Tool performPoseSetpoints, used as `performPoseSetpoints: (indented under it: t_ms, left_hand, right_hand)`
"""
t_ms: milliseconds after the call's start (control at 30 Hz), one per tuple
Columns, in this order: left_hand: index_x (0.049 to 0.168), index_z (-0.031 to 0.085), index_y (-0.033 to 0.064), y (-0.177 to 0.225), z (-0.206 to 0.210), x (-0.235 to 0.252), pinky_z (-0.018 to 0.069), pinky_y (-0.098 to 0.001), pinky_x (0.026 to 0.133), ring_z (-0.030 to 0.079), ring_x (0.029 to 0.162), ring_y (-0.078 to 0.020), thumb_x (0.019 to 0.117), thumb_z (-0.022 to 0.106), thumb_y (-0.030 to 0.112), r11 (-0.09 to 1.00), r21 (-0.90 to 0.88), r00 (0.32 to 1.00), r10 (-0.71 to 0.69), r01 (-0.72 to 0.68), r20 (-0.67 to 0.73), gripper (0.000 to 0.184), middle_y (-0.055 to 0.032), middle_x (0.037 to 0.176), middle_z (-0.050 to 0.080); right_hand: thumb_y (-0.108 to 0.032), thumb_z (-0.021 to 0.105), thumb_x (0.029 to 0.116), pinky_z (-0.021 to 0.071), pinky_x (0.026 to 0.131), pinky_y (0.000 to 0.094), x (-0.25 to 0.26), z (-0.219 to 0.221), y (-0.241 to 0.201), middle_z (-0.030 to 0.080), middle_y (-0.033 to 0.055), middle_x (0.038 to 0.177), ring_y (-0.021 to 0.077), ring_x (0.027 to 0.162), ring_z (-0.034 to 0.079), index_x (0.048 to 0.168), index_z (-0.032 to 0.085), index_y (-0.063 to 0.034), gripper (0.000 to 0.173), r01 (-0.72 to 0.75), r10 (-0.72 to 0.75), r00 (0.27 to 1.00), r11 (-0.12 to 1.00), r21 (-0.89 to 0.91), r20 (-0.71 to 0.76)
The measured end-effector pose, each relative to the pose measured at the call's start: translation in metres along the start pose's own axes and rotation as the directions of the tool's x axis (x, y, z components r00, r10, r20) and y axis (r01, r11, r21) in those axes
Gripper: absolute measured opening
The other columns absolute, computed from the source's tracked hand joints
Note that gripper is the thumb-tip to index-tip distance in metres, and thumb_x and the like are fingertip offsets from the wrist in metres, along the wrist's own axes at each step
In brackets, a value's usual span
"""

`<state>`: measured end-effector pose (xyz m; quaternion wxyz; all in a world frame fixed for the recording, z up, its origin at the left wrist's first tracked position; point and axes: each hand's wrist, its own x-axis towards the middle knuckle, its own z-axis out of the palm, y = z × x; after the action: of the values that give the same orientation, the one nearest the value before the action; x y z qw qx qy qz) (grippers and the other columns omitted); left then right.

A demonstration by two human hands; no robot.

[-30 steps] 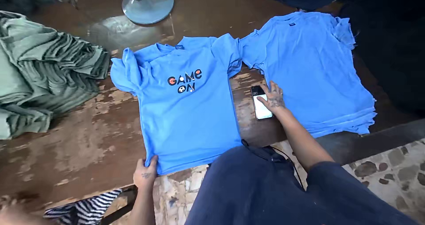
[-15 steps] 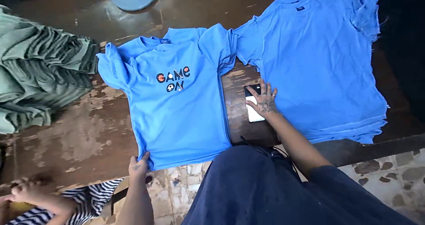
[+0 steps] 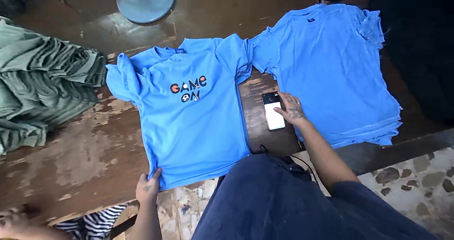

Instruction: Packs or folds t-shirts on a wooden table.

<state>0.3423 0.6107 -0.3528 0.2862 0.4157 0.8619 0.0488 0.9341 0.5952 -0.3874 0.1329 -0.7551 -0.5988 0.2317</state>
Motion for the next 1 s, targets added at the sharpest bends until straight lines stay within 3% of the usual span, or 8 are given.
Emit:
performPoseSetpoints:
  t_ms: [133, 367, 600, 733, 800, 900, 933, 1000]
  left_hand:
    - [0.129, 0.062, 0.0002, -0.004, -0.003, 0.001, 0.0402, -0.0693, 0.103, 0.056, 0.126, -0.0478, 0.0998, 0.062, 0.044, 0.995, 0.091, 1.000, 0.029, -0.028, -0.008, 0.053, -0.0305, 0.127, 0.063]
    - [0.130, 0.062, 0.0033, -0.010, -0.002, 0.001, 0.0429, -0.0704, 0.097, 0.061, 0.121, -0.0480, 0.0999, 0.058, 0.051, 0.993, 0.114, 0.999, 0.024, -0.020, -0.032, 0.057, -0.0286, 0.124, 0.066]
    - [0.132, 0.062, 0.0059, -0.015, -0.010, 0.000, 0.0444, -0.0709, 0.093, 0.063, 0.117, -0.0485, 0.1013, 0.054, 0.050, 0.996, 0.075, 0.999, 0.045, -0.045, -0.003, 0.055, -0.0278, 0.121, 0.067]
    - [0.132, 0.062, 0.0071, -0.021, -0.012, 0.000, 0.0445, -0.0709, 0.092, 0.063, 0.116, -0.0491, 0.1020, 0.053, 0.050, 0.996, 0.068, 0.998, 0.064, -0.065, 0.016, 0.053, -0.0281, 0.120, 0.068]
    - [0.132, 0.062, 0.0086, -0.021, -0.014, 0.001, 0.0451, -0.0697, 0.092, 0.064, 0.115, -0.0478, 0.1024, 0.052, 0.051, 0.994, 0.089, 0.998, 0.059, -0.062, 0.033, 0.053, -0.0267, 0.119, 0.069]
    - [0.132, 0.062, 0.0089, -0.020, -0.019, 0.002, 0.0457, -0.0693, 0.091, 0.064, 0.115, -0.0472, 0.1026, 0.051, 0.050, 0.992, 0.098, 0.996, 0.077, -0.082, 0.054, 0.052, -0.0261, 0.118, 0.069]
    - [0.133, 0.062, 0.0090, -0.021, -0.020, 0.002, 0.0456, -0.0693, 0.091, 0.064, 0.115, -0.0473, 0.1027, 0.051, 0.050, 0.991, 0.098, 0.994, 0.085, -0.091, 0.063, 0.052, -0.0260, 0.118, 0.069]
    - [0.133, 0.061, 0.0089, -0.024, -0.021, 0.004, 0.0459, -0.0693, 0.090, 0.064, 0.114, -0.0473, 0.1028, 0.051, 0.051, 0.989, 0.104, 0.992, 0.102, -0.109, 0.073, 0.053, -0.0261, 0.117, 0.069]
  right_hand:
    - [-0.050, 0.060, 0.0999, 0.0141, 0.123, 0.0620, -0.012, -0.003, -0.016, 0.041, 0.0182, 0.160, 0.0369, 0.152, 0.031, 0.159, 0.037, -0.0129, 0.074, -0.091, 0.091, 0.996, 0.996, 0.000, 0.022]
    - [-0.056, 0.058, 0.0990, 0.0087, 0.121, 0.0700, -0.004, 0.008, -0.045, 0.032, 0.0228, 0.163, 0.0426, 0.154, 0.021, 0.160, 0.036, -0.0280, 0.071, -0.238, 0.243, 0.969, 0.966, -0.103, 0.043]
    - [-0.054, 0.056, 0.1011, 0.0078, 0.122, 0.0676, -0.006, 0.016, -0.056, 0.031, 0.0191, 0.165, 0.0395, 0.156, 0.019, 0.163, 0.029, -0.0193, 0.076, -0.279, 0.282, 0.959, 0.951, -0.132, 0.006]
    - [-0.050, 0.057, 0.1018, 0.0092, 0.121, 0.0690, -0.007, 0.019, -0.058, 0.032, 0.0206, 0.164, 0.0420, 0.155, 0.019, 0.157, 0.043, -0.0221, 0.063, -0.277, 0.280, 0.960, 0.951, -0.141, 0.003]
    - [-0.048, 0.057, 0.1025, 0.0102, 0.121, 0.0688, -0.006, 0.018, -0.061, 0.032, 0.0187, 0.164, 0.0412, 0.155, 0.021, 0.159, 0.039, -0.0216, 0.065, -0.298, 0.299, 0.954, 0.948, -0.109, -0.003]
    - [-0.038, 0.061, 0.1025, 0.0209, 0.119, 0.0676, -0.008, 0.012, -0.074, 0.037, 0.0189, 0.162, 0.0440, 0.148, 0.035, 0.163, 0.028, -0.0183, 0.072, -0.365, 0.369, 0.928, 0.928, 0.079, -0.050]
    - [-0.035, 0.062, 0.1026, 0.0288, 0.116, 0.0673, -0.009, 0.010, -0.076, 0.042, 0.0213, 0.158, 0.0453, 0.143, 0.041, 0.162, 0.029, -0.0184, 0.070, -0.378, 0.389, 0.919, 0.916, 0.138, -0.065]
    - [-0.031, 0.061, 0.1035, 0.0348, 0.115, 0.0636, -0.012, 0.009, -0.075, 0.047, 0.0214, 0.155, 0.0425, 0.141, 0.046, 0.161, 0.031, -0.0164, 0.067, -0.383, 0.407, 0.910, 0.898, 0.219, -0.078]
